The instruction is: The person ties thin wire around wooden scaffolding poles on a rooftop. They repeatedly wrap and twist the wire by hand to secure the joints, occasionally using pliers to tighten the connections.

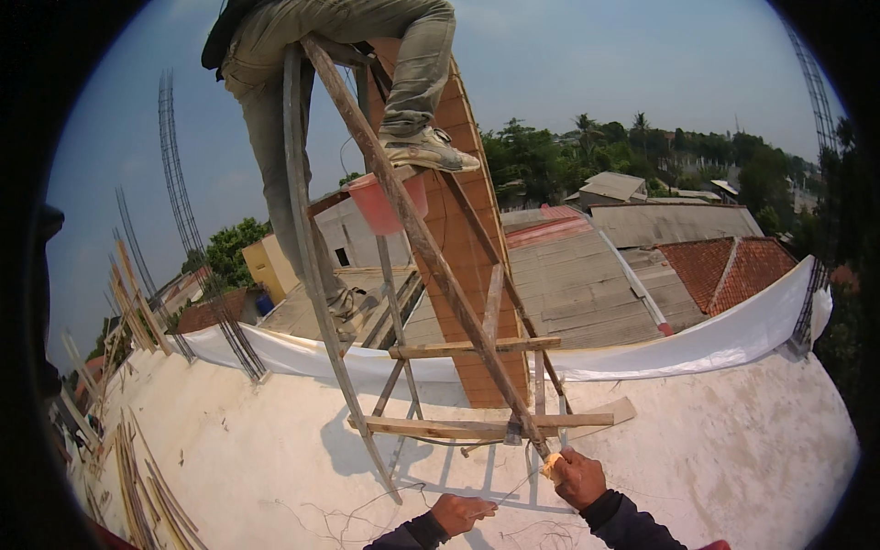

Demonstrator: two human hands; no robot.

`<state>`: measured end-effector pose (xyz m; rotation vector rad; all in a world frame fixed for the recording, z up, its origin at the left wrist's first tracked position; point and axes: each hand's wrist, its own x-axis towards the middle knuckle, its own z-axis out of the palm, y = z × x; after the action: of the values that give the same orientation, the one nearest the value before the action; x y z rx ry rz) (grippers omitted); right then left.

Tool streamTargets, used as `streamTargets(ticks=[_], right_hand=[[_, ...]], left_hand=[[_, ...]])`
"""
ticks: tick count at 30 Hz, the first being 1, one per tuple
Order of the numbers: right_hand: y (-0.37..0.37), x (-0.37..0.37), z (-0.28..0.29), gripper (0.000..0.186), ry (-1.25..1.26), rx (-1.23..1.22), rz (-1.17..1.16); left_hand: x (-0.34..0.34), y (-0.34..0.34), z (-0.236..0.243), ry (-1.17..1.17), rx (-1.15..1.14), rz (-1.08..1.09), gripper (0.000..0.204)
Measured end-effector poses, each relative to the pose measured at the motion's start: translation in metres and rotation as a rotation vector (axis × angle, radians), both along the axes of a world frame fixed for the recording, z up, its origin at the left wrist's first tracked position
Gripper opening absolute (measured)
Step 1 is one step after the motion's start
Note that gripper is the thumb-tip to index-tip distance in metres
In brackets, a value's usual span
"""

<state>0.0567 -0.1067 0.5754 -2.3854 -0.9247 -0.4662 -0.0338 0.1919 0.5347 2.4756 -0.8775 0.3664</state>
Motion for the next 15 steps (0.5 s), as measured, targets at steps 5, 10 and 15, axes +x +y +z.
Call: streamTargets(ticks=[5,10,15], right_hand=[[0.016,-0.047,0.010,0.017,-0.038,-0.152,0.537],[0.016,-0.014,0.038,0.034,-0.114,0.091,0.291],[0.021,0.002,0.011,0.030,0.176,-0.195,0.147]], left_hand=[[0.018,0.044,0.044,-0.194,0.062,0.357,0.024],[0.000,0.032,0.041,-0.193,0.252,0.141,0.020],[-0.002,0.044,0.055,-0.385,0.138,0.174,0.024]])
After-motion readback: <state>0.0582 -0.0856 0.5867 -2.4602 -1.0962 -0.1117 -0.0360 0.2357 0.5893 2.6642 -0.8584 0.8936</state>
